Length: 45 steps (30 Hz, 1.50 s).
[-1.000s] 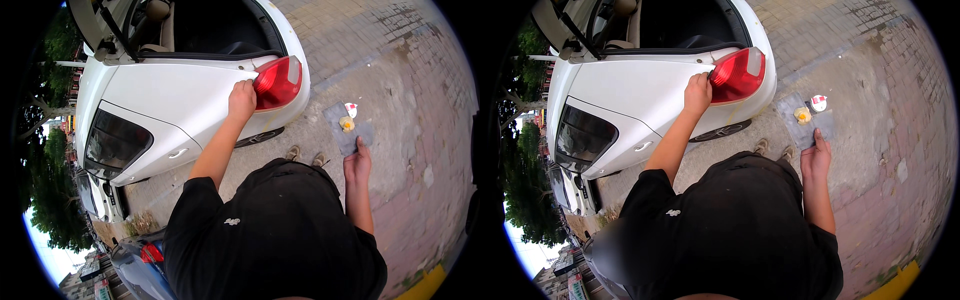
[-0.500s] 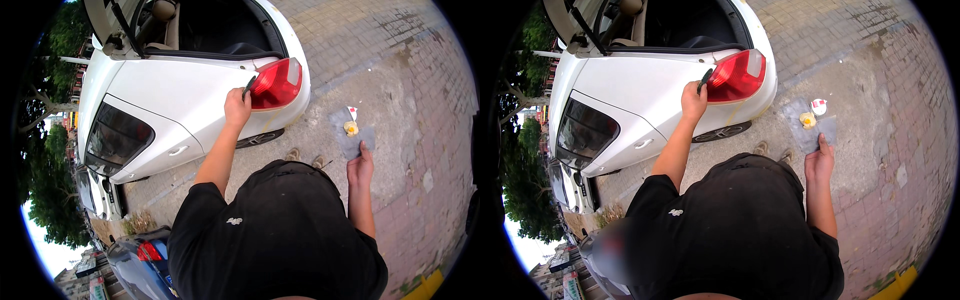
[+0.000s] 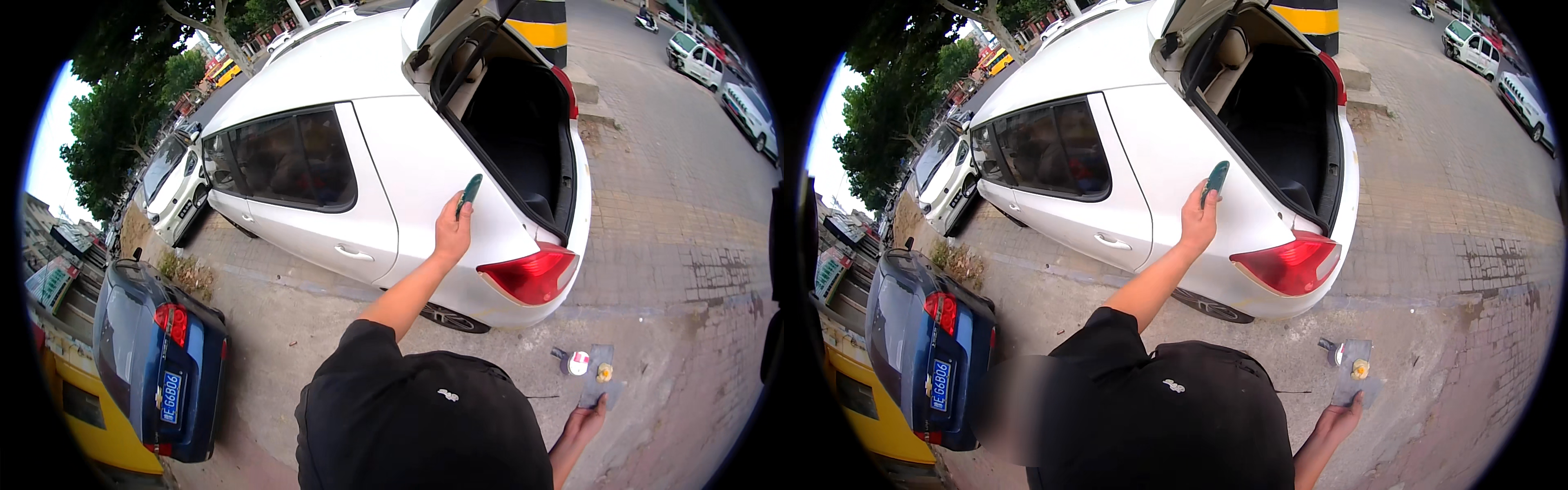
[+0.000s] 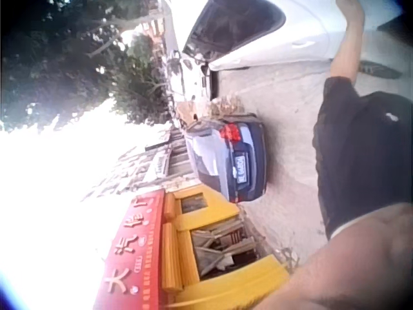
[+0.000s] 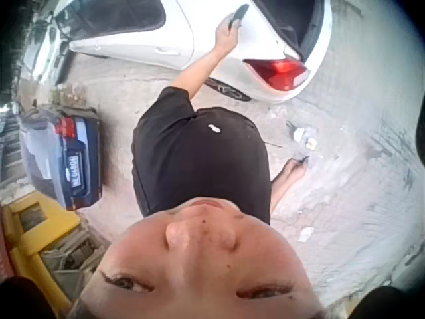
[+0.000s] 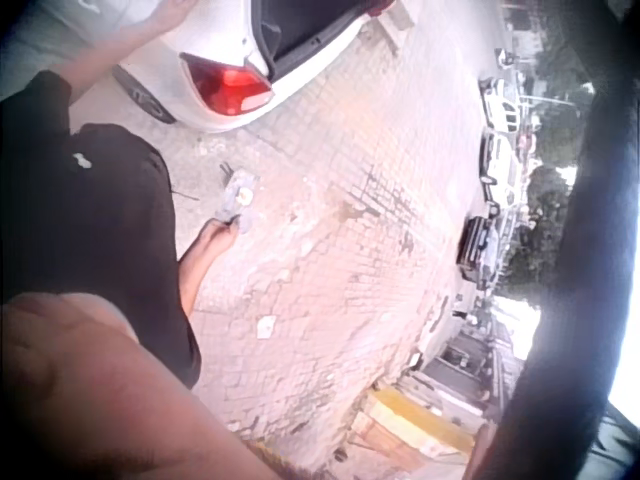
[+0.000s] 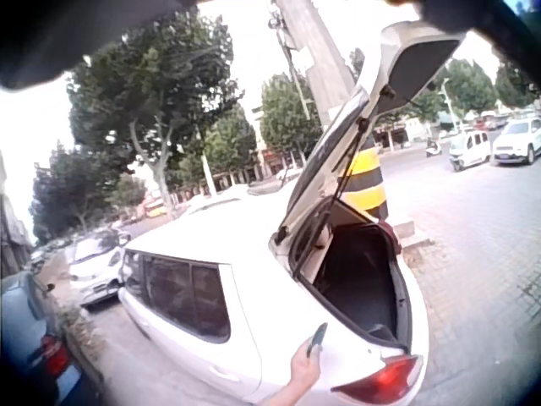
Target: The person mixes body filler and hardener on a metal putty knife. They then apply the mixed filler to a dent on the rear bumper of a white car using the putty knife.
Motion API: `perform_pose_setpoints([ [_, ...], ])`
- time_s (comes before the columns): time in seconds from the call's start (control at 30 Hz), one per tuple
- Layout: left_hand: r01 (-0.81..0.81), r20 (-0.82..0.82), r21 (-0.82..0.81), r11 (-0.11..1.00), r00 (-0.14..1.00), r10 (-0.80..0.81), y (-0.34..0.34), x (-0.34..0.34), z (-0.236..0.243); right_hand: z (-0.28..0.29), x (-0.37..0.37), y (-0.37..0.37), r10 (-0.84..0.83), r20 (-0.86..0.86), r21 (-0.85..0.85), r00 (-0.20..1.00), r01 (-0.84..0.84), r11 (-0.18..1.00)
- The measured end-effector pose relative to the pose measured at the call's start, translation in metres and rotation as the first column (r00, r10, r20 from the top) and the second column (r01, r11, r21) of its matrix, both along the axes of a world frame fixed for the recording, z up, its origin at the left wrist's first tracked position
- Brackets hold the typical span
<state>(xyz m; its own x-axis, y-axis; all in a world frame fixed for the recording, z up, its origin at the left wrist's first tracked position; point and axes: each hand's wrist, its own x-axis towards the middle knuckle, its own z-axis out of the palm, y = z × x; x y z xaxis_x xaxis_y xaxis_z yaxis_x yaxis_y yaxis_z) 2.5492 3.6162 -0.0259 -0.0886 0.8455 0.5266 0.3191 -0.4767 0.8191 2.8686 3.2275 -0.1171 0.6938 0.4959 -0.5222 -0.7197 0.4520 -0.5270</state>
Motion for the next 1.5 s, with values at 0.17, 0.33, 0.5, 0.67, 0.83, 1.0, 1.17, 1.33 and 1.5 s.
perform_pose_setpoints([
  [0.17,-0.187,-0.113,0.517,0.835,0.953,0.283,0.083,-0.067,0.141,0.007,0.010,0.023,0.030,0.040,0.031,0.999,-0.031,0.999],
  [0.33,-0.325,-0.359,0.608,0.725,0.702,0.615,0.192,-0.129,0.235,0.025,-0.020,0.047,0.020,0.091,0.002,0.996,-0.020,1.000],
  [0.5,-0.265,-0.683,0.432,0.862,0.529,0.504,0.244,-0.173,0.247,0.034,-0.066,0.060,-0.006,0.085,-0.001,0.996,0.007,1.000],
  [0.67,-0.250,-0.709,0.410,0.877,0.517,0.479,0.255,-0.160,0.247,0.029,-0.105,0.060,0.000,0.048,0.064,0.999,-0.003,0.998],
  [0.83,-0.156,-0.582,0.637,0.755,0.545,0.604,0.269,-0.168,0.232,0.042,-0.133,0.065,-0.093,0.146,0.051,0.985,0.087,0.995],
  [1.0,-0.224,-0.362,0.816,0.533,0.520,0.773,0.253,-0.174,0.230,0.061,-0.132,0.044,-0.165,0.082,0.052,0.983,0.161,0.986],
  [1.17,0.070,-0.248,0.744,0.665,0.952,0.178,0.117,-0.065,0.202,0.065,-0.153,0.016,-0.277,0.066,0.084,0.958,0.272,0.959],
  [1.33,0.822,-0.014,0.181,0.540,0.551,-0.835,-0.040,0.038,0.083,0.074,-0.170,-0.008,-0.347,0.056,0.101,0.936,0.340,0.935],
  [1.5,0.964,0.466,-0.266,-0.001,0.128,-0.875,-0.172,0.090,0.012,0.096,-0.181,-0.041,-0.405,0.060,0.161,0.912,0.392,0.906],
])
